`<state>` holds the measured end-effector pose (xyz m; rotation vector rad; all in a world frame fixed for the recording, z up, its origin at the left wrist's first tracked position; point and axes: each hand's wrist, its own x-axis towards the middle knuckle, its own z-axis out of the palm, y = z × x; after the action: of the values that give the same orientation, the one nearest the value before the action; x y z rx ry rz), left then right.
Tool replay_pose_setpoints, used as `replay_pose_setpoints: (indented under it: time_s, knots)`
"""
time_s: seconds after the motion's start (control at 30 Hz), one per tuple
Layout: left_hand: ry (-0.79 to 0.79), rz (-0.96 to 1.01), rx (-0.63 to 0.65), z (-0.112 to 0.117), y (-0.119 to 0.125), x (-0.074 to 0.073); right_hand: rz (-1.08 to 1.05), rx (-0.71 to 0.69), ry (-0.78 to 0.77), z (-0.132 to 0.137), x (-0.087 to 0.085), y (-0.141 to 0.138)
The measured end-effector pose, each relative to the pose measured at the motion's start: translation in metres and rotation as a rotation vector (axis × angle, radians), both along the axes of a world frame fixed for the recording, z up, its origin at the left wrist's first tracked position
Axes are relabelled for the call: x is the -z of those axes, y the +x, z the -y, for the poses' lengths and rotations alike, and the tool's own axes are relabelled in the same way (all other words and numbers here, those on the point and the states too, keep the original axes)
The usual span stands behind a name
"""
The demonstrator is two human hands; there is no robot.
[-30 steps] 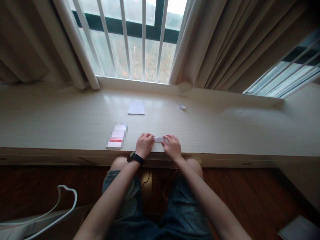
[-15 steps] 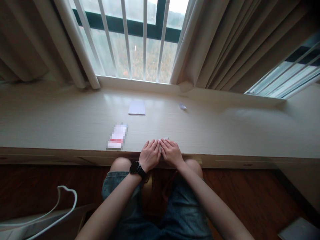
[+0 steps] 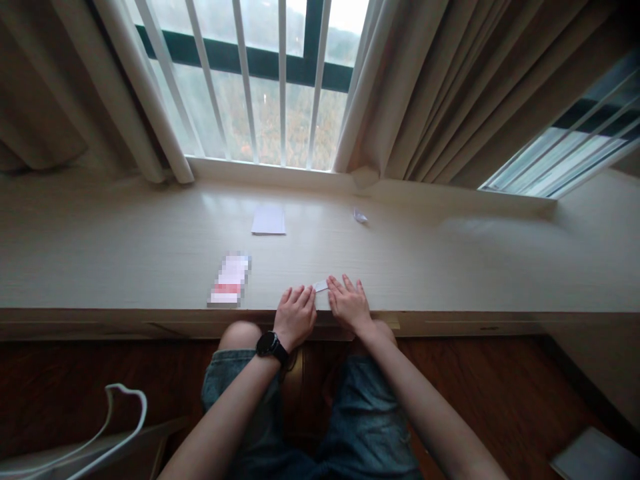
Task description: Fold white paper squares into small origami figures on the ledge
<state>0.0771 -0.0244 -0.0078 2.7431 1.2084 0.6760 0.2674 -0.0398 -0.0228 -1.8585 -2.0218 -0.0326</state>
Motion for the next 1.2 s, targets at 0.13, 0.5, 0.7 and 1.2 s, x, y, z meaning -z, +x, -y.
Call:
replay_pose_setpoints:
  time_s: [0.13, 0.5, 0.7, 1.2]
  knots:
    - [0.008, 0.030, 0.018, 0.002, -0.006, 0.004, -0.012, 0.044, 0.002, -0.001, 0.002, 0.005]
    - [0.000, 0.100, 0.067, 0.003, -0.012, 0.010, -0.086, 0.028, 0.038, -0.002, -0.002, -0.009]
    - [-0.051, 0.175, 0.012, 0.002, -0.014, 0.009, -0.308, 0.080, 0.059, -0.005, -0.001, -0.010]
    - [-0.627, 0.901, -0.262, -0.019, 0.002, 0.000, -0.867, 0.075, 0.139, 0.001, -0.001, -0.026]
